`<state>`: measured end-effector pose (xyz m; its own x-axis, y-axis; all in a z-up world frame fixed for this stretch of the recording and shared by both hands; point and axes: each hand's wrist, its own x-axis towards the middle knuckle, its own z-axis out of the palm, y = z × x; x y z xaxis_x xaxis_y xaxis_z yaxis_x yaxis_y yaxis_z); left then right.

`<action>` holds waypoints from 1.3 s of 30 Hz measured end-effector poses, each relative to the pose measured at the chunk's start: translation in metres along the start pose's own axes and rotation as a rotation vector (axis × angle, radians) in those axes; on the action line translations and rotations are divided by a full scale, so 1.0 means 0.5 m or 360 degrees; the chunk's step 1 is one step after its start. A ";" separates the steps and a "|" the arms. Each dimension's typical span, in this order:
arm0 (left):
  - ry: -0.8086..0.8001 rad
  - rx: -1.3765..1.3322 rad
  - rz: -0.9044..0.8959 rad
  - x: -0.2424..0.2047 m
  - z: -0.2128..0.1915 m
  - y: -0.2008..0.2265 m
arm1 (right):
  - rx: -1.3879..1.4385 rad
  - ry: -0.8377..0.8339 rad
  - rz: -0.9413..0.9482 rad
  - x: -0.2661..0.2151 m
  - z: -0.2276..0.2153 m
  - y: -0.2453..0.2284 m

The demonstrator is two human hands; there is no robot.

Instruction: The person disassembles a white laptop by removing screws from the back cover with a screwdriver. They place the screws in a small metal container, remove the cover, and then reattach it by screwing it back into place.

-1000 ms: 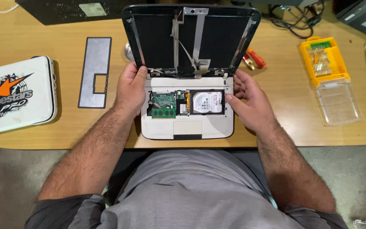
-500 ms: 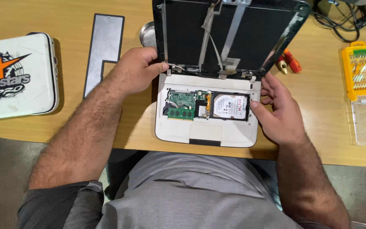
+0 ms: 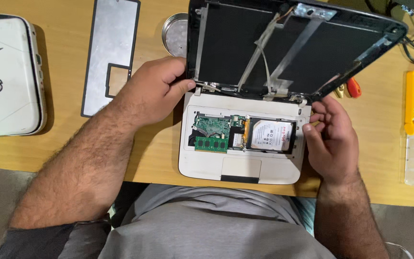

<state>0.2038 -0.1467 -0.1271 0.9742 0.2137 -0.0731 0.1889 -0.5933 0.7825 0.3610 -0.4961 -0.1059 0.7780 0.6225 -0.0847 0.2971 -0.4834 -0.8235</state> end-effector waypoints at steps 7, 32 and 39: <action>0.0009 -0.0004 0.0075 0.006 0.000 -0.003 | -0.0015 -0.0002 -0.0108 0.007 0.001 -0.027; -0.0160 0.0035 -0.0383 -0.001 -0.013 0.066 | 0.0072 -0.0054 -0.0170 -0.022 -0.038 0.057; -0.0066 0.0123 -0.0344 -0.006 -0.012 0.067 | -0.0015 0.0381 -0.0197 -0.029 -0.031 0.039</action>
<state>0.2065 -0.1628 -0.0971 0.9139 0.3113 -0.2604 0.4012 -0.5952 0.6963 0.3642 -0.5241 -0.1118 0.8440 0.5143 0.1524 0.4024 -0.4192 -0.8138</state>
